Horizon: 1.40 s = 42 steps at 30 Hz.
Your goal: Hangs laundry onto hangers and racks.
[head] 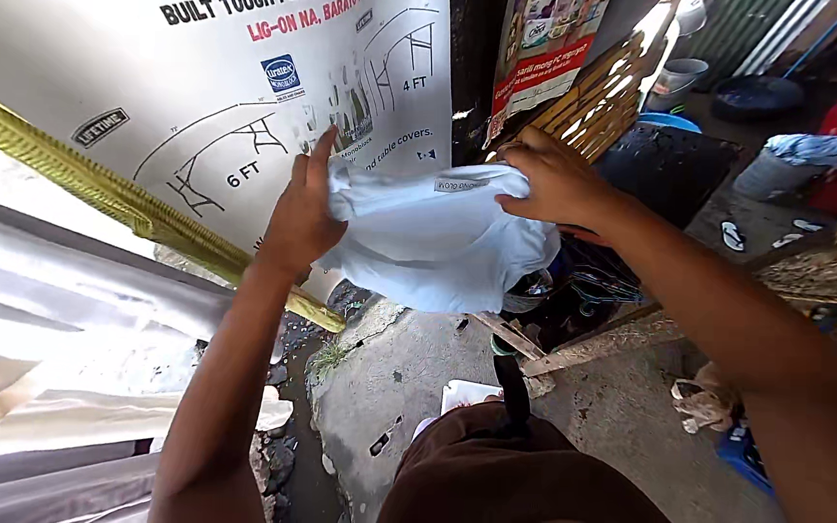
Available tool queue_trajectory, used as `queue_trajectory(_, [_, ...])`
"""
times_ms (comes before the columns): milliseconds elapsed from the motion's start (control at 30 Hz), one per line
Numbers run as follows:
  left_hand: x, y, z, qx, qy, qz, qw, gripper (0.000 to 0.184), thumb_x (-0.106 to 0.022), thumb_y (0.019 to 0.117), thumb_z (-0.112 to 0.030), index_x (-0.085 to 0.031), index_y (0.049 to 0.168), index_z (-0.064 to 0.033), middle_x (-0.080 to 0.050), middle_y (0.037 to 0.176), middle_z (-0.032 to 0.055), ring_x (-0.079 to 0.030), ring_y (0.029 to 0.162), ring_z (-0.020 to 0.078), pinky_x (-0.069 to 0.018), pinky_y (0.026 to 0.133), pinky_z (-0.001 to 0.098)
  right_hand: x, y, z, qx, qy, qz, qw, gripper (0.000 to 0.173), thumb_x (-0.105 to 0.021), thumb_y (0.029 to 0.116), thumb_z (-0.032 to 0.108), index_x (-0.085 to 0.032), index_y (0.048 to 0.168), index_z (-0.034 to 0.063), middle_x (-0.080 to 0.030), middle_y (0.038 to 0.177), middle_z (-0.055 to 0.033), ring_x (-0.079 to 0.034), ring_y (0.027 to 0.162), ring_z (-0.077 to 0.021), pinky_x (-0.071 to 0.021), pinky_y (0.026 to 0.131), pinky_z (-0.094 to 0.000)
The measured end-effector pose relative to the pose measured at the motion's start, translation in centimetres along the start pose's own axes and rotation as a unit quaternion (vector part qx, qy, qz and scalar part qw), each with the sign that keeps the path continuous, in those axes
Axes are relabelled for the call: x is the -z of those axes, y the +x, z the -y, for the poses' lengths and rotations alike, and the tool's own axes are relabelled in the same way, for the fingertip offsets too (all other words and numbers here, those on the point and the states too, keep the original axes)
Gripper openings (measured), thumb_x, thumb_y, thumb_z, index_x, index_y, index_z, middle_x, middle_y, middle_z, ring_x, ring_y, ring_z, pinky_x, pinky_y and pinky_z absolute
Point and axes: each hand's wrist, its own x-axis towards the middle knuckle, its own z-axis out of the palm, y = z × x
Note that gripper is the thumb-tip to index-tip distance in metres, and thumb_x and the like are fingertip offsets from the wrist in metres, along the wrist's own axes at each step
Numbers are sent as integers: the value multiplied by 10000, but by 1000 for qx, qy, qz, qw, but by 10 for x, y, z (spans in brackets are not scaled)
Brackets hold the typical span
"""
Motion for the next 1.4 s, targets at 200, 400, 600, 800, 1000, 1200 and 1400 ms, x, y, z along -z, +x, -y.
queue_trajectory(200, [10,-18,33,-65,-149,9,987,627,-710,863,-39,-457,1434,10,-525,1336,269,-622,1112,311,-562,915,434,24,-2,-2,19,16,62,998,269,-769,876,65,-666,1092,-56,-571,1164,-277,-611,1041,-418,-506,901,-554])
queue_trajectory(400, [10,-17,34,-212,-241,-85,943,205,-581,849,-6,-585,1050,-44,-453,1489,148,-442,1410,208,-459,1099,381,23,-6,-12,36,18,67,997,188,-704,873,2,-673,1053,-42,-592,1063,-255,-620,941,-405,-516,809,-571])
queue_trajectory(600, [21,-18,-19,-179,135,8,975,408,-539,878,152,-759,1154,-53,-626,1311,254,-556,1207,524,-435,914,678,13,-12,-18,-4,80,72,994,391,-822,859,174,-670,1130,-62,-579,1092,-263,-572,829,-324,-485,745,-491])
queue_trajectory(800, [3,-15,-36,-66,154,108,980,417,-537,907,137,-625,1309,66,-571,1344,281,-660,1008,499,-537,716,642,38,-23,-24,-74,138,41,987,497,-475,999,7,-477,1496,2,-562,1288,-252,-608,1086,-323,-512,933,-454])
queue_trajectory(1000, [-15,-6,-28,52,156,221,961,472,-534,951,79,-525,1422,42,-482,1453,260,-660,1006,483,-534,778,645,48,-25,-16,-107,211,-6,972,456,-316,1091,72,-443,1524,14,-612,1300,-198,-689,1099,-227,-579,955,-364])
queue_trajectory(1200, [-10,2,5,126,86,185,971,560,-556,921,90,-464,1472,42,-418,1508,282,-623,1082,529,-501,828,709,43,-14,11,-93,434,-122,888,572,-280,1045,-3,-226,1609,74,-538,913,-10,-657,752,-90,-613,763,-307])
queue_trajectory(1400, [-9,1,25,190,22,93,977,588,-563,891,106,-425,1461,80,-371,1505,323,-597,1143,525,-512,882,683,42,2,59,-231,713,-239,617,330,-266,1071,12,-551,1216,93,-626,817,21,-729,814,-139,-626,872,-354])
